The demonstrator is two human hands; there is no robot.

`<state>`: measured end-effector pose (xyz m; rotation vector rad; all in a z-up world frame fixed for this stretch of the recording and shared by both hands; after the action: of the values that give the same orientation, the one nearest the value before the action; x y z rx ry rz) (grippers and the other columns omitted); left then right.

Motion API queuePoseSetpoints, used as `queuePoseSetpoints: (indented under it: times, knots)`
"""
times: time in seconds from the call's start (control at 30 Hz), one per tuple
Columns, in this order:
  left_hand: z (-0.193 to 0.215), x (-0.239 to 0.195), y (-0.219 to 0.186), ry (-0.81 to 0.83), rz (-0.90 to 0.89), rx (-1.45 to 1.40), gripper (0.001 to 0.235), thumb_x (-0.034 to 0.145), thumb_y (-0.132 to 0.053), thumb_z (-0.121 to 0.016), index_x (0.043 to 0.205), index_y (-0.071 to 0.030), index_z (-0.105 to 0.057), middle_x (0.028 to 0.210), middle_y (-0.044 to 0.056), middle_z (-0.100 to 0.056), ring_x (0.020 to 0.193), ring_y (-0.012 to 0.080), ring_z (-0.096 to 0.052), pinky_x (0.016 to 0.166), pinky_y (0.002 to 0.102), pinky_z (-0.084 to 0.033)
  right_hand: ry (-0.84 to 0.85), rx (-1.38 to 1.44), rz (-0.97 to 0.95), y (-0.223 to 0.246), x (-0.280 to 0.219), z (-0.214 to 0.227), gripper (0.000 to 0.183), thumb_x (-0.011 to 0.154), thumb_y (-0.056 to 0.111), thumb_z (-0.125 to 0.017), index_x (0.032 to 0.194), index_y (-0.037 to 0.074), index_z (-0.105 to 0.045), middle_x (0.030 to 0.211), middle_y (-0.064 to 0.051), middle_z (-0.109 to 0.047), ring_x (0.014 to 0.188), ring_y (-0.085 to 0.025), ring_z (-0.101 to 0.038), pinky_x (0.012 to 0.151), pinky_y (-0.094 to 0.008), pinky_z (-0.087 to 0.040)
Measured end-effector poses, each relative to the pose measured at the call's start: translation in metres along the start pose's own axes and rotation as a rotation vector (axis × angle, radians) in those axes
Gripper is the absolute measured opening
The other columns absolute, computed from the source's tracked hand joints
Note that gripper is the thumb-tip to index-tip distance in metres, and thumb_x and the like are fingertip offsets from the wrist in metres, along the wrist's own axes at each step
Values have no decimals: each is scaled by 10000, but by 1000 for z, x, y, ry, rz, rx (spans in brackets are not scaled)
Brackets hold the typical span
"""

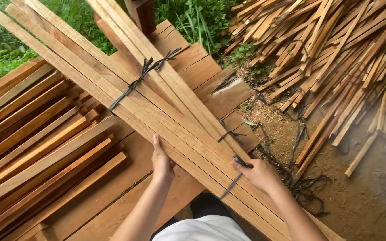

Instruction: The person ties a bundle of wooden planks with a black strap, then lifts the bundle and places it on a stack. They proceed to arrange and stack additional wooden planks on a wooden rack.

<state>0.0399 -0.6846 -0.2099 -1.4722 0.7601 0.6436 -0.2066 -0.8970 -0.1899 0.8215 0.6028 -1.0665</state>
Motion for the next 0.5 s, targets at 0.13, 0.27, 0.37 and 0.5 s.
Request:
queuePoseSetpoints:
  times: [0.13,0.27,0.37,0.5]
  knots:
    - [-30,45,-4,-16,-41,-21,1001,883,-811,-538,1481,-11,-465,1343,297,-558,1101,461,-667,856,568,-584,-15,22,44,18,29,21,735,927,732,-546,1058,53,-796,743,-113,-746,653,-216,-695,550,-266,-484]
    - [-67,55,-35,-37,-88,-6,1097,850,-852,-520,1472,49,-457,1397,336,-532,1190,503,-616,898,615,-552,-8,-46,-16,43,36,51,819,792,861,-479,1180,209,-790,1234,-88,-760,1259,-305,-649,1030,-415,-528]
    - [-86,79,-53,-54,-120,10,1143,834,-864,-525,1467,85,-450,1419,355,-513,1251,500,-581,945,628,-527,-49,-19,36,63,46,66,775,855,817,-471,1090,160,-807,1086,-114,-780,1122,-294,-703,935,-378,-541]
    - [-91,131,-50,-87,-147,7,1182,789,-906,-572,1415,93,-505,1338,339,-579,1196,460,-632,909,631,-550,-49,20,105,78,53,74,794,937,787,-464,937,60,-784,885,-178,-773,918,-319,-745,761,-369,-543]
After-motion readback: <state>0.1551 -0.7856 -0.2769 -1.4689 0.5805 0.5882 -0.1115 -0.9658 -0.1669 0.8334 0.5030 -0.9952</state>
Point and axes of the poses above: each hand's wrist, its own x-axis towards the middle knuckle, its own z-axis out of the back of the hand, y = z × x, the point moved 7 cm from there along x, towards the middle knuckle
